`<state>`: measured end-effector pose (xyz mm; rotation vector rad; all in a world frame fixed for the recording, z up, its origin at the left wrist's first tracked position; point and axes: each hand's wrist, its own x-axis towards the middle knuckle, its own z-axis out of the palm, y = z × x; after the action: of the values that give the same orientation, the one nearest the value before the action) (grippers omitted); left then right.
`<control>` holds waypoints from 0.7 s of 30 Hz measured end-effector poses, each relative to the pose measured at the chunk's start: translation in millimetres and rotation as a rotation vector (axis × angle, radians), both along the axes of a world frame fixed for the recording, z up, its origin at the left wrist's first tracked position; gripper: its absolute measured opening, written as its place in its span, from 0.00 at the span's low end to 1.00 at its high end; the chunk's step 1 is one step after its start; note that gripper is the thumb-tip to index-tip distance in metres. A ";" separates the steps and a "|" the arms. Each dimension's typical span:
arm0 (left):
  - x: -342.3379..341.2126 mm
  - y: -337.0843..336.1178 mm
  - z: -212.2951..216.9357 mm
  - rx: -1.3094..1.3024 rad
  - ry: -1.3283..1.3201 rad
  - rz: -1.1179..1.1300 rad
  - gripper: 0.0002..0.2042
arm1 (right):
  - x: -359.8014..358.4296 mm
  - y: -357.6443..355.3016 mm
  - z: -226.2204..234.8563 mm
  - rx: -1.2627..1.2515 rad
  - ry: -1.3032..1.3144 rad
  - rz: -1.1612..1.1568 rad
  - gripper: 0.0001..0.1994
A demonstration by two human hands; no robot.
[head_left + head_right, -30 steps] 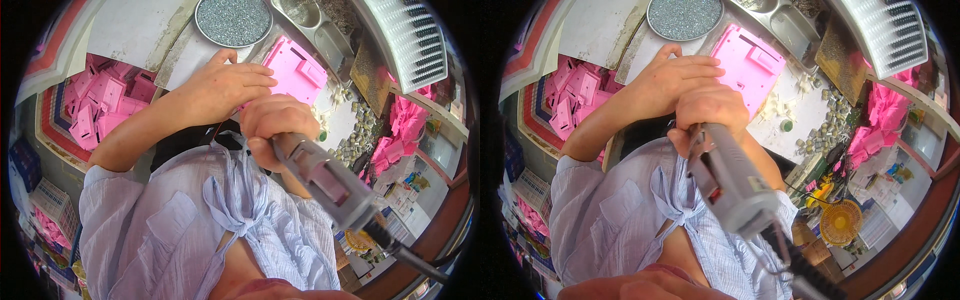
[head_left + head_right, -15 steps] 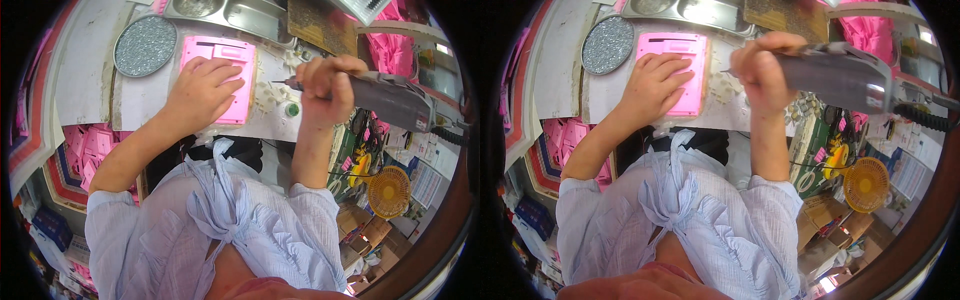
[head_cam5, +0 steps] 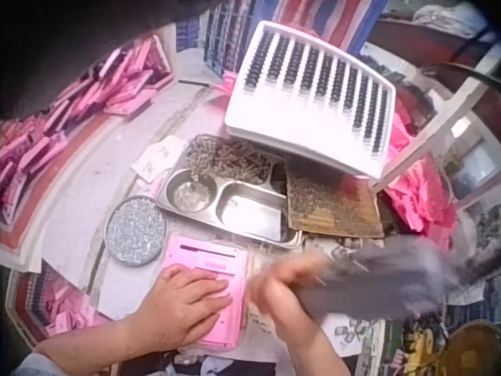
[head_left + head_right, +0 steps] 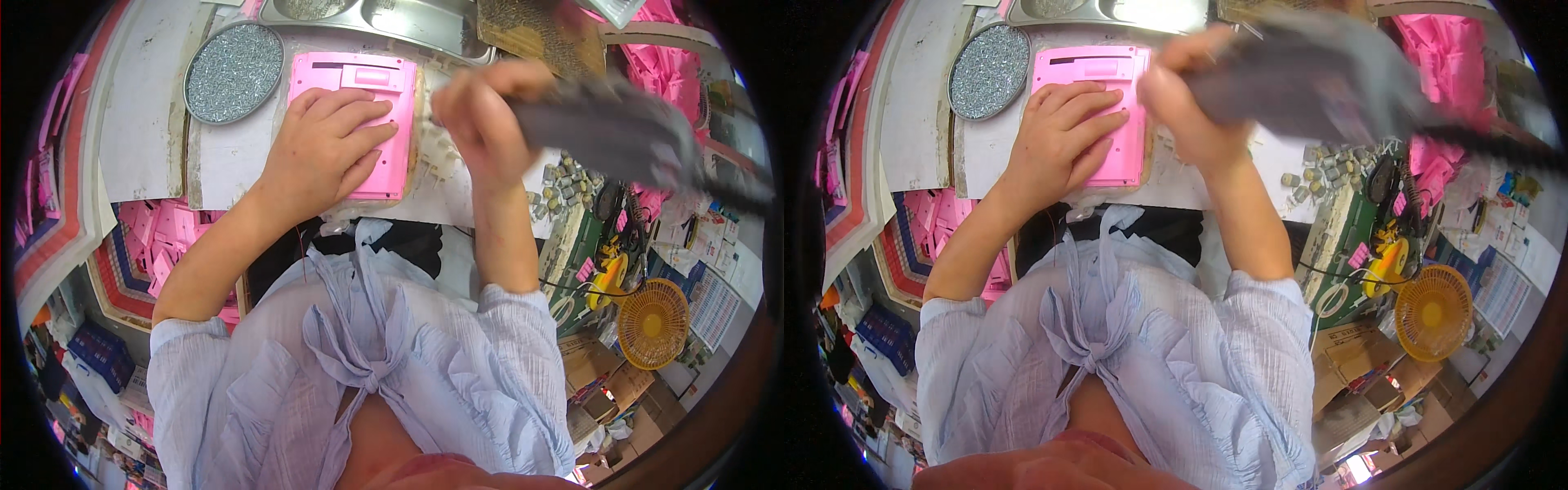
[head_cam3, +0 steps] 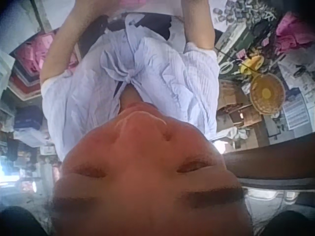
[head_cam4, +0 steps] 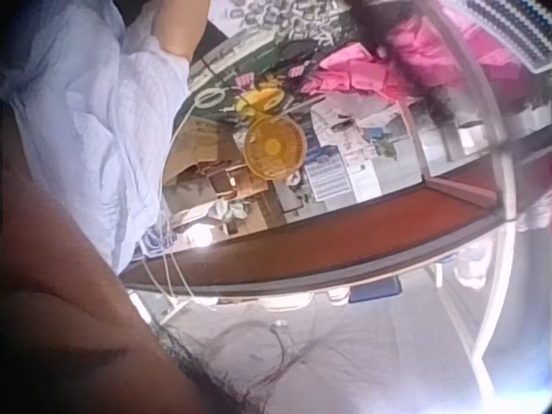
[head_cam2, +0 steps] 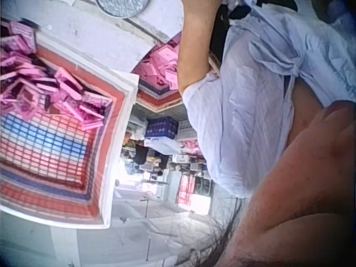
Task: Assembling the internal components of a pink toy or electronic device, including soldering wires and using an electric screwdriver to fasten parts.
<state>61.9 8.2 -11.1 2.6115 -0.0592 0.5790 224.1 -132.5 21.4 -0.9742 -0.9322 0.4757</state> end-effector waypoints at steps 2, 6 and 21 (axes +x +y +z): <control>-2.8 -1.5 -1.7 -0.009 0.001 0.012 0.13 | -17.6 -10.3 12.8 0.066 0.090 0.078 0.09; 3.8 4.0 -6.3 -0.158 -0.027 -0.023 0.13 | -32.4 -24.0 -8.4 -0.117 0.008 -0.028 0.11; -369.5 78.9 -134.4 -0.632 -0.222 1.489 0.16 | 8.3 -20.2 70.9 0.161 0.028 0.119 0.13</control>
<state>-307.6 87.1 -145.4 1.5488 1.7474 1.0645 232.4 -152.6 92.3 -0.7670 -0.9911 0.5052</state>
